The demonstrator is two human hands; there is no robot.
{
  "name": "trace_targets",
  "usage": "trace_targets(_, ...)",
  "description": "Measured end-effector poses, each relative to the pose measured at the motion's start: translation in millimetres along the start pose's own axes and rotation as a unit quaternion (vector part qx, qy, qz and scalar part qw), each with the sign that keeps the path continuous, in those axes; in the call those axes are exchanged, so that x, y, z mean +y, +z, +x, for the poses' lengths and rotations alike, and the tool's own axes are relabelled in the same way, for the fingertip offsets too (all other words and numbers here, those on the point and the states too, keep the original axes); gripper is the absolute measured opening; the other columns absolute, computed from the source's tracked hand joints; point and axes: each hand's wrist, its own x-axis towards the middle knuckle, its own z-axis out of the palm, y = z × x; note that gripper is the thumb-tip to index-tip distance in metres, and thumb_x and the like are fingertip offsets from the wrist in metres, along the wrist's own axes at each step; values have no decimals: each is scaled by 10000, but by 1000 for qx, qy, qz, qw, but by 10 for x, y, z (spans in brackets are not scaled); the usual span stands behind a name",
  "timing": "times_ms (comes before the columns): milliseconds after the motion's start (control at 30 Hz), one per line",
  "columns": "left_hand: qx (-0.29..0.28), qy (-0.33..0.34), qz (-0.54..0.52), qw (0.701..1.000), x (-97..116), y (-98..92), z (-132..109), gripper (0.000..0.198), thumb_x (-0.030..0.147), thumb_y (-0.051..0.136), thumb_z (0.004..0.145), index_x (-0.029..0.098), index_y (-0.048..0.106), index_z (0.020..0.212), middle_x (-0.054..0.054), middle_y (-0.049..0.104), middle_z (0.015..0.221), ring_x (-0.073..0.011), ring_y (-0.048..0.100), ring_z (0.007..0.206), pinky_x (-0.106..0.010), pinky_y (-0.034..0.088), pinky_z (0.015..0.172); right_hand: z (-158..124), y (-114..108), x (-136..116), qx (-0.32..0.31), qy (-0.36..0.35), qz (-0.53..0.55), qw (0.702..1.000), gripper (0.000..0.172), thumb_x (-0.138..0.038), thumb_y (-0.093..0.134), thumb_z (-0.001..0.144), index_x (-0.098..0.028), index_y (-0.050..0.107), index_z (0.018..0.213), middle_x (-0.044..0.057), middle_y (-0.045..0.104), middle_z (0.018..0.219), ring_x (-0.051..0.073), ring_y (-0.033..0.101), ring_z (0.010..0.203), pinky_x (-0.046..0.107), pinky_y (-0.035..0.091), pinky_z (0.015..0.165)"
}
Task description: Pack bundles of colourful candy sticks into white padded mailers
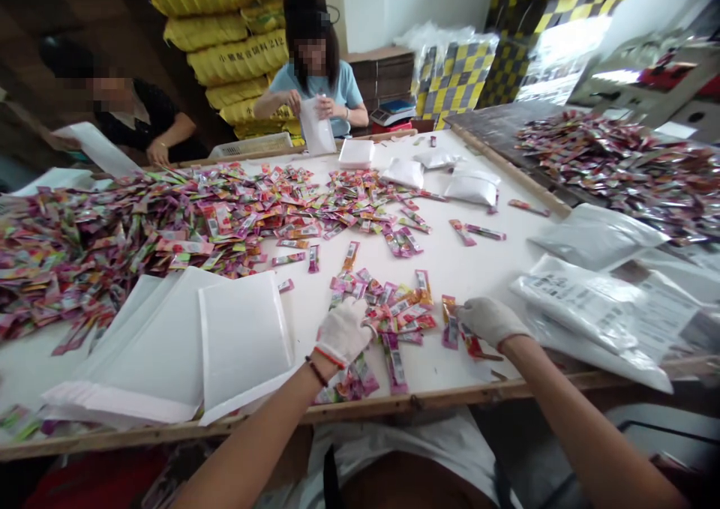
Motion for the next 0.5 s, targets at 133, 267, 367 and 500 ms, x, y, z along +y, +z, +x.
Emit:
trace_targets(133, -35, 2, 18, 999, 123, 144, 118, 120, 262, 561, 757, 183, 587, 843, -95, 590, 959, -237, 565, 889, -332, 427, 775, 29, 187, -86, -27, 14, -12, 999, 251, -376, 531, 741, -163, 660, 711, 151, 684, 743, 250, 628, 695, 309, 377, 571)
trace_targets(267, 51, -25, -151, 987, -47, -5, 70, 146, 202, 447, 829, 193, 541, 940, -69, 607, 964, -186, 571, 911, -294, 430, 830, -31, 144, -44, 14, -42, 20, 999, 182, -286, 477, 769, -178, 624, 767, 91, 668, 721, 178, 595, 652, 262, 353, 553)
trace_targets(367, 93, -119, -270, 951, -208, -156, 149, 218, 261, 403, 875, 199, 466, 1073, -44, 633, 951, -143, 596, 801, -257, 452, 746, 73, 22, -82, 38, -29, 87, 995, 194, -244, 420, 809, -170, 581, 889, 44, 651, 686, 136, 570, 572, 232, 346, 512)
trace_targets(500, 41, -200, -258, 944, -290, -80, 436, 364, 421, 576, 767, 202, 501, 1048, -35, 651, 900, -149, 599, 739, -238, 439, 660, 442, 6, -329, 58, 28, 87, 994, 302, -276, 393, 862, -144, 522, 1101, 96, 677, 833, 159, 619, 677, 239, 391, 556)
